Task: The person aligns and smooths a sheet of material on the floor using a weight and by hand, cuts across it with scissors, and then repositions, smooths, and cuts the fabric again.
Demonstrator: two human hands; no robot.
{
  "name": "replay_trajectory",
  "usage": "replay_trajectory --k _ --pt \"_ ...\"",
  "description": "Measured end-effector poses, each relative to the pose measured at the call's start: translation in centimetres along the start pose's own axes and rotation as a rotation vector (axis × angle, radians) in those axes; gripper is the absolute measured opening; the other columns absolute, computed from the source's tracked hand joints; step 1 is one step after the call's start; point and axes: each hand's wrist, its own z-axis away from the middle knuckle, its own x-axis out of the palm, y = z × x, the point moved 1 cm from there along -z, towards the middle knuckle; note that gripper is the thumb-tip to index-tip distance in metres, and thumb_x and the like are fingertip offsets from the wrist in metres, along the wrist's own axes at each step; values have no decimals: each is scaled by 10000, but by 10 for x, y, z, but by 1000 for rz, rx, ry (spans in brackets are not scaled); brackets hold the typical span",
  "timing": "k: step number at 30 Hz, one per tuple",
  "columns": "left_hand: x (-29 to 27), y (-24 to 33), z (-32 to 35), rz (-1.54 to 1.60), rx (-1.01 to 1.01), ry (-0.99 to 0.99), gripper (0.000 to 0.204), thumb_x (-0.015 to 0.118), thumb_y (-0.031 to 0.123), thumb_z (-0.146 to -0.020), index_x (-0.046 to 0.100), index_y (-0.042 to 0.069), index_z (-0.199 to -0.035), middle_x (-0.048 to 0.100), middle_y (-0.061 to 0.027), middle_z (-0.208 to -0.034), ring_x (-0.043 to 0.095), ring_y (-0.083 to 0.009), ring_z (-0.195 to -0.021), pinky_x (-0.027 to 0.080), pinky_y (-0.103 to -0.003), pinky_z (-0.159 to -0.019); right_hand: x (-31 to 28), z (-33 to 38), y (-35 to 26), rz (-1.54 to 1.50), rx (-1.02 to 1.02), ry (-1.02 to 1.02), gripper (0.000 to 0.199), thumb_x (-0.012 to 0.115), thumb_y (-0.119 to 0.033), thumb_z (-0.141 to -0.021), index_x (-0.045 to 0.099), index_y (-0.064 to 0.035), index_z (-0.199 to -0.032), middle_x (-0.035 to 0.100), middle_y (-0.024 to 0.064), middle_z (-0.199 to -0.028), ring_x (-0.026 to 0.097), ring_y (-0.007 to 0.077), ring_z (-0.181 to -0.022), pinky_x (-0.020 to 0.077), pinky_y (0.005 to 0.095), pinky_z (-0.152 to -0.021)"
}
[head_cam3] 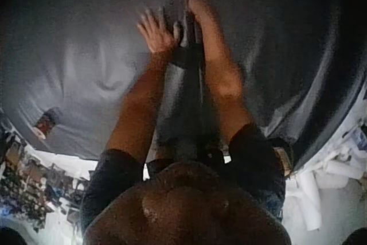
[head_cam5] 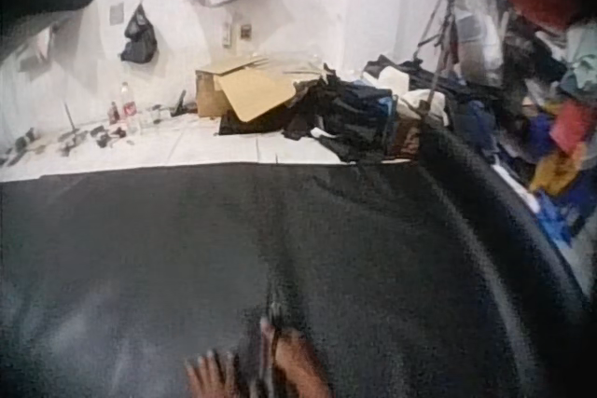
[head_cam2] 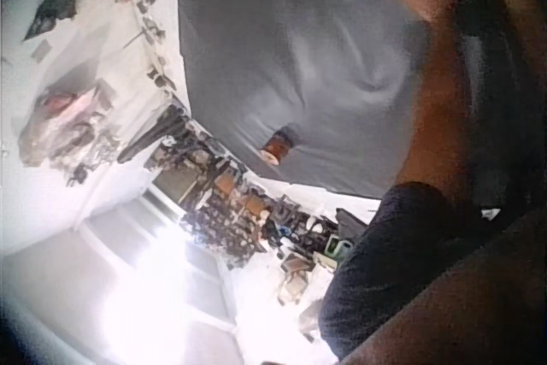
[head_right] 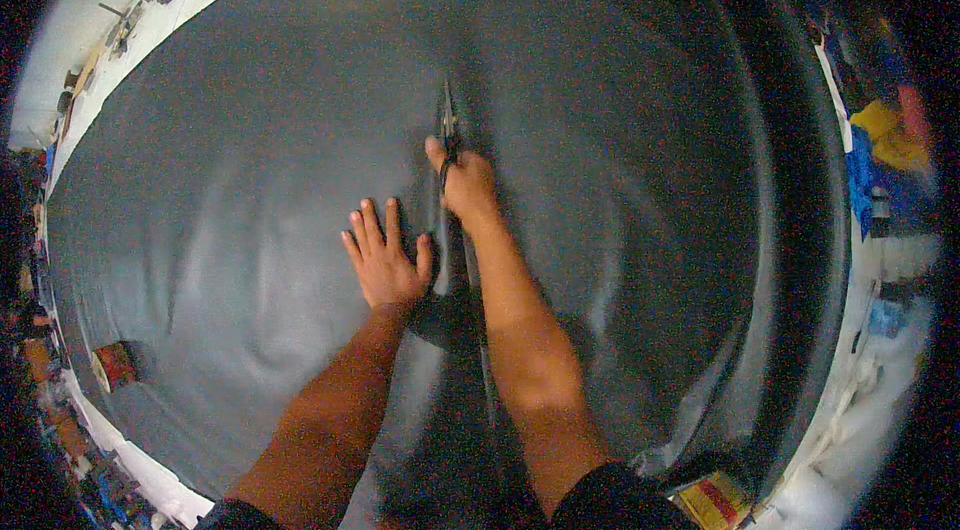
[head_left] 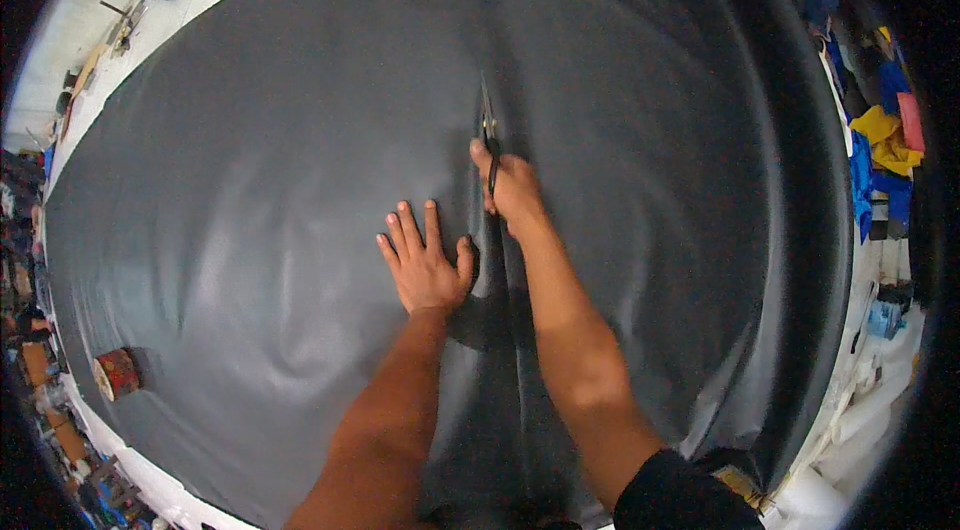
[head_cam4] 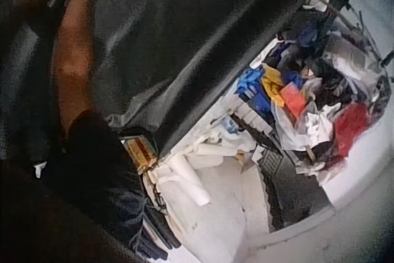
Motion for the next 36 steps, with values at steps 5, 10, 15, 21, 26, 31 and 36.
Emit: replay_trajectory --k 5,10,15,21,26,31,36 --pt "-2 6 -1 51 -2 18 688 551 437 -892 415 92 -1471 259 -250 -1565 208 -454 -1452 116 -602 -1174 7 -53 -24 -6 -12 6 554 660 -581 -875 471 -121 -633 472 -5 -551 433 112 -441 359 287 -439" --pt "-2 1 -5 38 -43 -45 715 569 437 -874 391 120 -1490 230 -229 -1585 171 -424 -1474 107 -589 -1182 6 -54 -30 -37 0 -31 514 701 -554 -856 504 -111 -688 471 -9 -556 433 101 -448 362 275 -443" --pt "-3 2 -1 60 -33 -73 732 583 413 -869 379 77 -1487 247 -270 -1563 196 -476 -1450 114 -622 -1163 12 -89 -45 -67 36 -34 520 697 -564 -854 516 -104 -691 474 0 -554 446 114 -449 375 285 -451" --pt "5 4 1 47 11 -51 753 587 410 -866 355 78 -1501 232 -285 -1564 195 -488 -1448 103 -630 -1159 20 -193 -103 1 -4 -17 524 721 -557 -834 535 -88 -694 490 22 -560 469 137 -454 381 315 -445" --pt "5 0 5 41 -28 -63 711 566 450 -872 412 103 -1473 261 -258 -1559 192 -463 -1457 116 -637 -1159 27 -205 -102 -22 -45 -67 529 731 -556 -825 542 -78 -703 496 23 -569 469 138 -456 385 301 -446" --pt "5 -1 13 43 -24 -71 700 563 459 -874 433 96 -1458 263 -265 -1555 193 -472 -1454 113 -644 -1155 27 -222 -115 -68 -25 -64 527 732 -551 -827 549 -70 -714 492 12 -574 465 126 -461 389 289 -450" --pt "5 1 18 60 -11 -140 742 592 426 -861 394 62 -1477 238 -309 -1551 172 -504 -1450 78 -660 -1148 30 -283 -147 -80 -24 -69 535 756 -561 -799 558 -70 -719 511 5 -609 463 117 -475 379 277 -445"
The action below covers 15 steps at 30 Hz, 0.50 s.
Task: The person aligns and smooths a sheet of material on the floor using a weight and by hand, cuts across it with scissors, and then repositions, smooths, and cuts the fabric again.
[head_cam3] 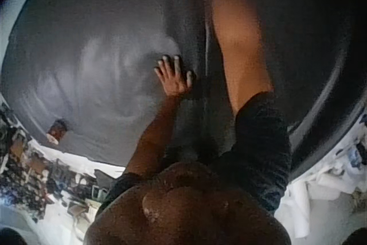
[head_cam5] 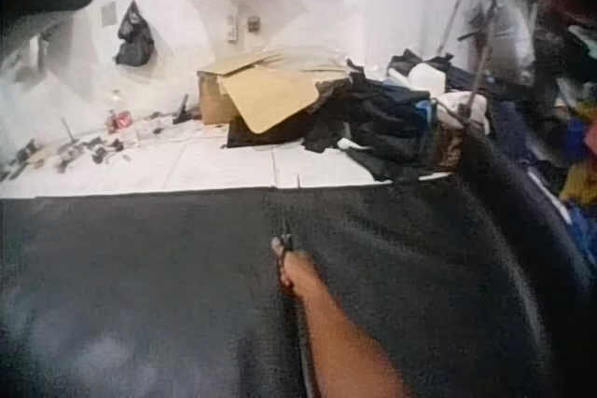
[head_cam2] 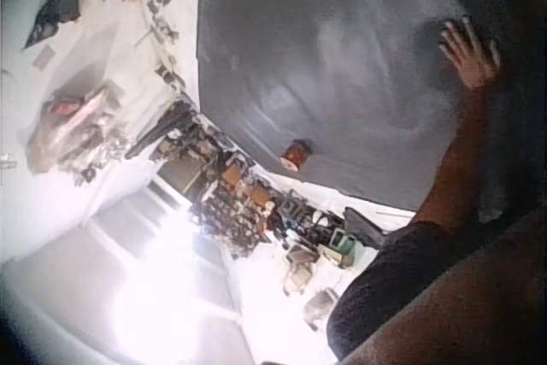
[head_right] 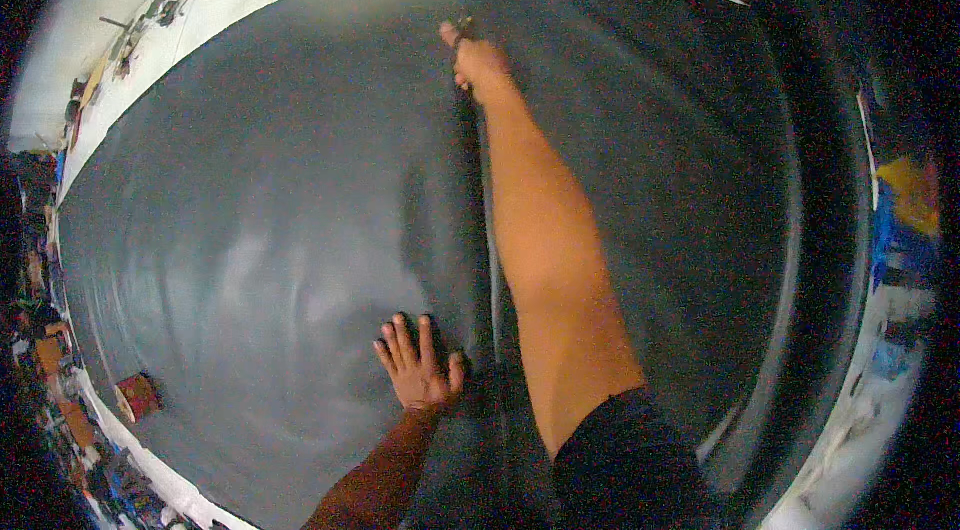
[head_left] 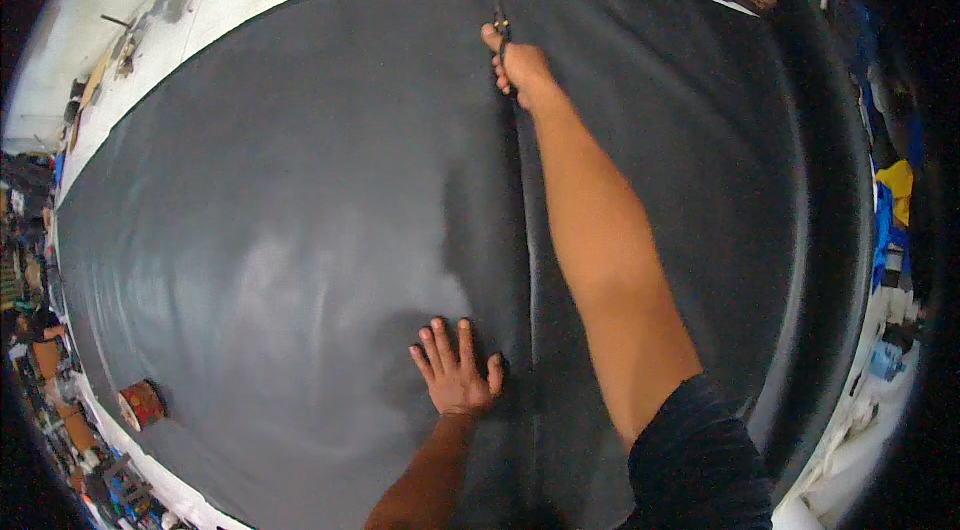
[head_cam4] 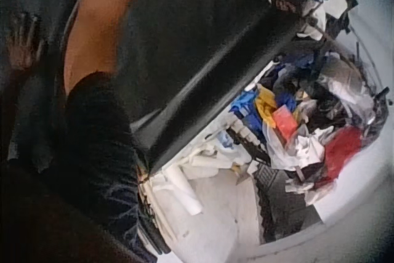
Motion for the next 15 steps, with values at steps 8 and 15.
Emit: replay_trajectory --k 8,15 --pt "-6 6 -4 14 -17 -1 688 580 469 -875 456 107 -1447 288 -272 -1541 232 -477 -1435 154 -667 -1134 -5 -59 -26 120 -101 -95 498 731 -533 -839 582 -74 -715 547 20 -622 481 124 -506 399 279 -505" --pt "-5 11 -4 50 7 5 720 568 439 -877 398 83 -1479 226 -294 -1561 175 -502 -1447 94 -654 -1152 -8 -9 -22 98 -238 109 522 672 -545 -885 588 -50 -743 567 38 -633 539 136 -553 439 304 -548"
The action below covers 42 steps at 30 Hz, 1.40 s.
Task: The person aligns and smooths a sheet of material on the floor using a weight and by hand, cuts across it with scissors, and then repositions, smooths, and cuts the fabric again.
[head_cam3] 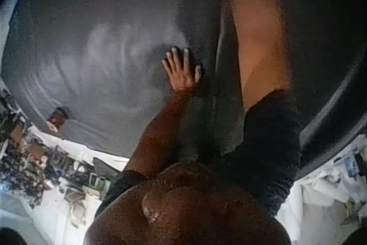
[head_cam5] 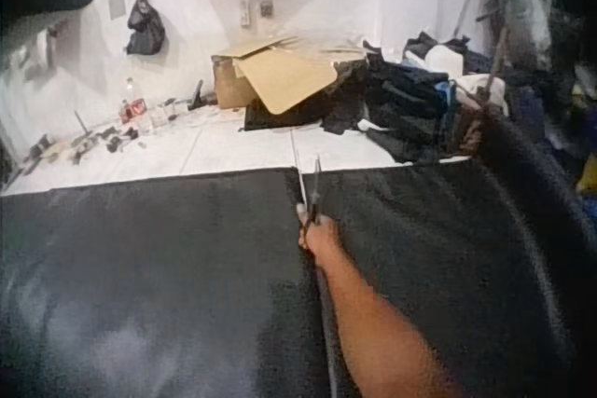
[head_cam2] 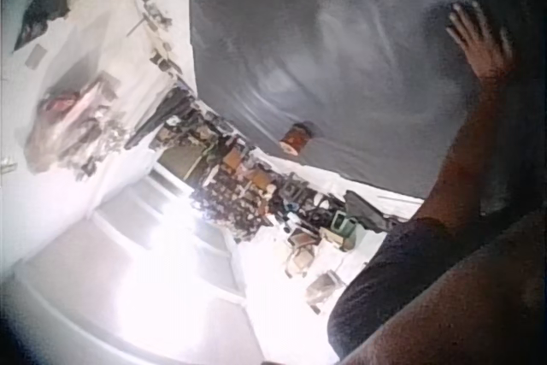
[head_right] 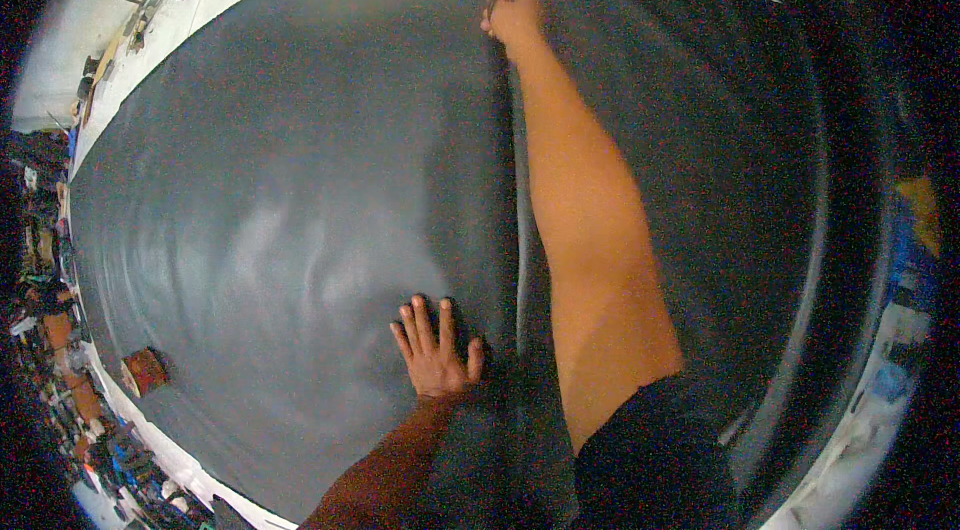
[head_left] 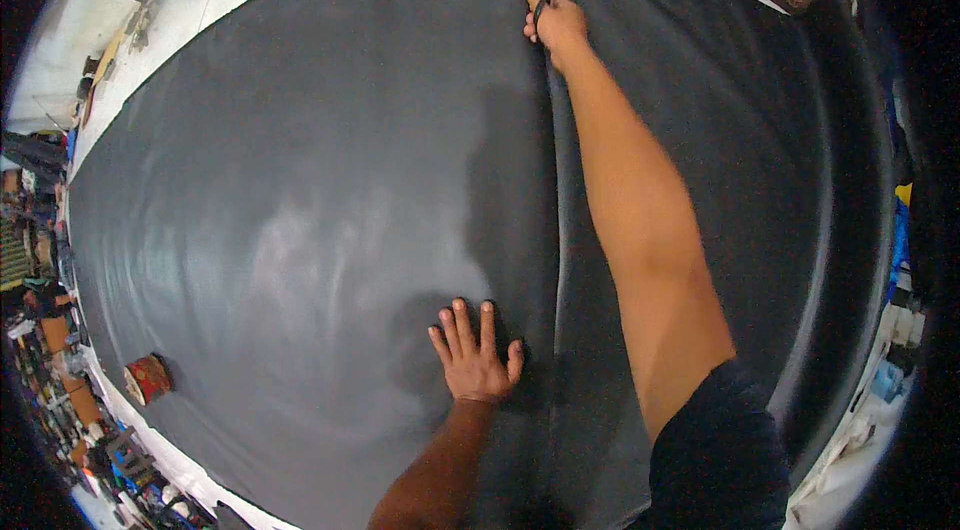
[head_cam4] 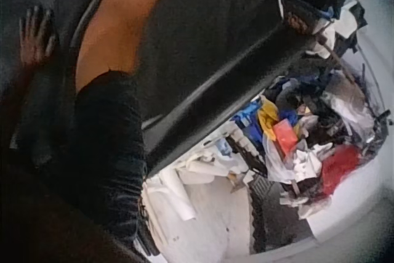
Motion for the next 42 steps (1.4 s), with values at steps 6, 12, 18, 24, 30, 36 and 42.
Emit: replay_trajectory --k 6,12,18,24,30,36,42 --pt "-4 -18 5 -27 -67 21 726 582 438 -883 382 98 -1492 230 -277 -1567 180 -478 -1456 102 -641 -1158 -67 315 86 -174 188 53 643 648 -400 -936 424 25 -1363 580 146 -1137 544 248 -1123 430 368 -994" --pt "-9 -4 -3 0 -23 63 759 591 490 -873 381 107 -1494 248 -254 -1569 202 -472 -1449 119 -627 -1161 -225 676 173 895 493 453 634 662 -294 -930 386 99 -1345 486 265 -1307 492 391 -1202 365 464 -1061" --pt "2 0 -7 -38 30 139 783 588 542 -880 374 114 -1500 243 -229 -1579 198 -430 -1464 123 -597 -1175 -210 748 234 823 249 666 682 691 -334 -895 417 114 -1331 508 292 -1310 484 460 -1213 359 518 -1060" --pt "7 -7 2 -60 103 259 826 548 634 -884 380 102 -1494 261 -231 -1570 202 -423 -1465 122 -574 -1179 -213 742 238 790 150 723 743 692 -439 -855 455 94 -1314 576 280 -1210 530 450 -1164 397 501 -1031" --pt "-69 -11 55 301 369 471 645 586 415 -949 422 53 -1456 351 -229 -1527 281 -430 -1428 239 -507 -1157 -216 758 248 928 149 736 809 700 -461 -836 414 109 -1333 505 275 -1329 444 436 -1278 333 525 -1066" --pt "-94 -19 357 336 571 7 492 697 227 -798 589 69 -1251 565 -172 -1316 501 -362 -1233 378 -479 -1022 -235 785 245 697 81 623 741 695 -420 -869 391 59 -1344 447 243 -1399 398 412 -1321 296 511 -1098" --pt "-153 -89 630 262 485 -238 553 738 318 -769 594 112 -1261 519 -179 -1315 490 -402 -1189 369 -522 -984 -321 985 197 676 247 265 579 639 -504 -904 552 1 -1174 655 260 -1009 616 462 -969 486 498 -821"
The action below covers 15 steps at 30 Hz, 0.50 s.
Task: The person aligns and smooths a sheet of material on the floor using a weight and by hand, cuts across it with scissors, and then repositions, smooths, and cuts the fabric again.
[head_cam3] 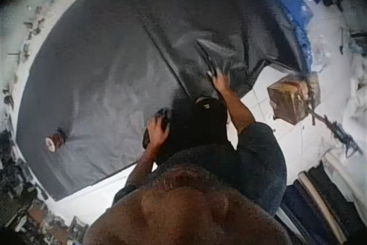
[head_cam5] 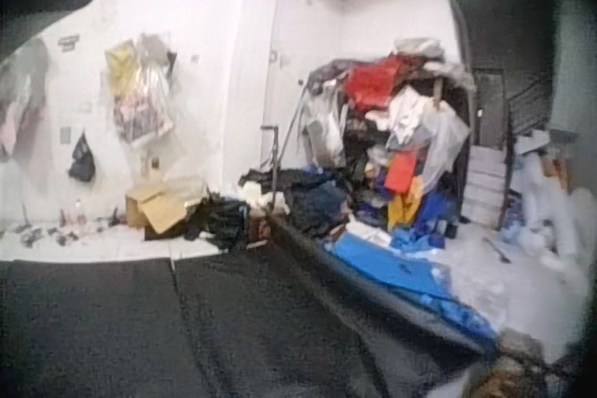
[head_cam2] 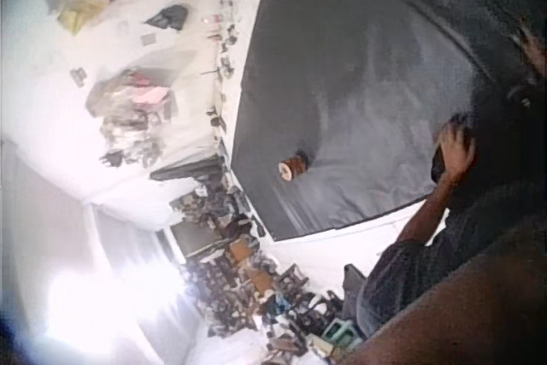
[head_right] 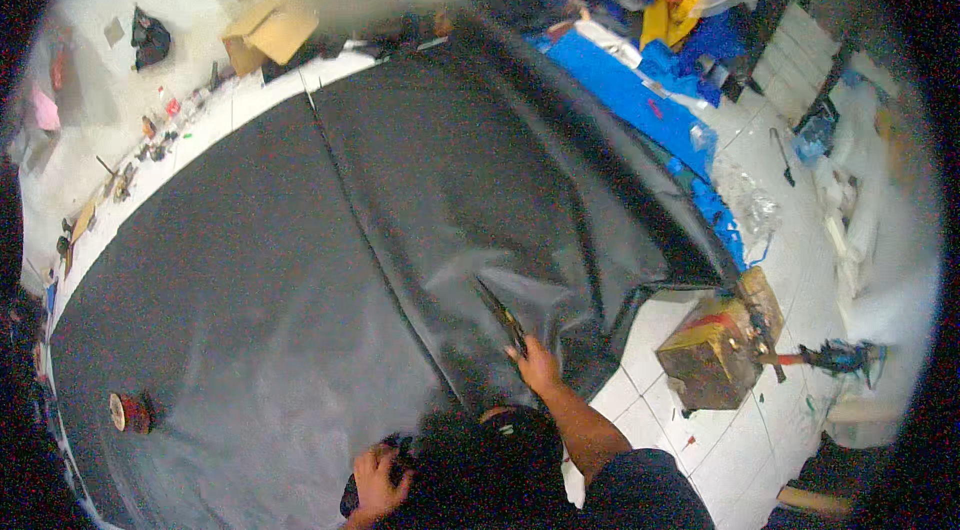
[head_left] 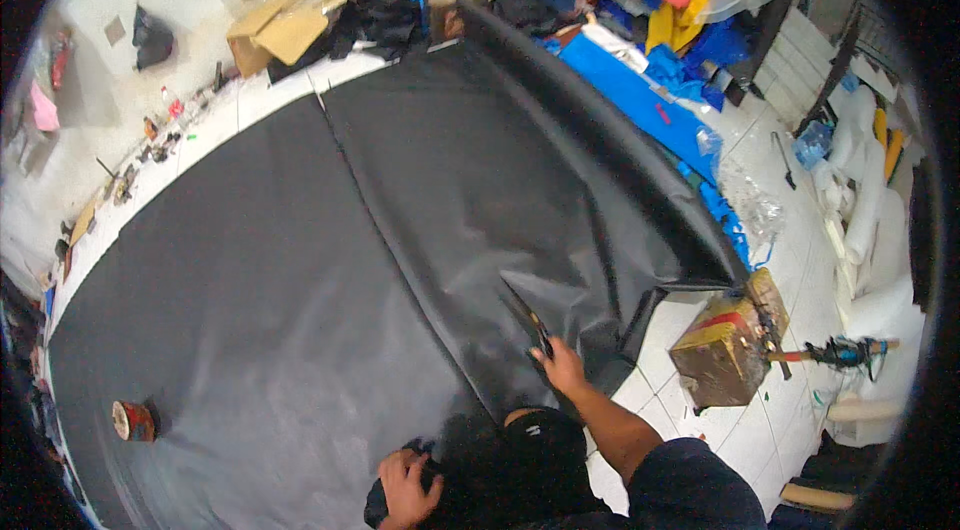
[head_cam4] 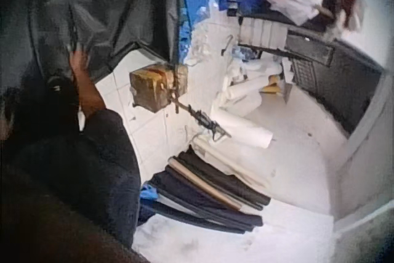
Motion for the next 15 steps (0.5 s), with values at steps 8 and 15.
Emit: replay_trajectory --k 8,15 --pt "23 -11 56 -96 -56 49 606 719 395 -796 593 55 -1282 470 -245 -1391 431 -441 -1286 360 -518 -1063 -26 331 229 31 369 89 451 686 -333 -887 522 46 -1067 658 263 -916 655 435 -897 511 495 -761" --pt "13 -6 96 -28 -8 12 605 719 352 -823 566 35 -1316 497 -265 -1370 424 -430 -1334 315 -478 -1141 73 428 305 -62 779 324 419 666 -226 -867 494 67 -1112 615 289 -1069 618 432 -1038 501 507 -871"
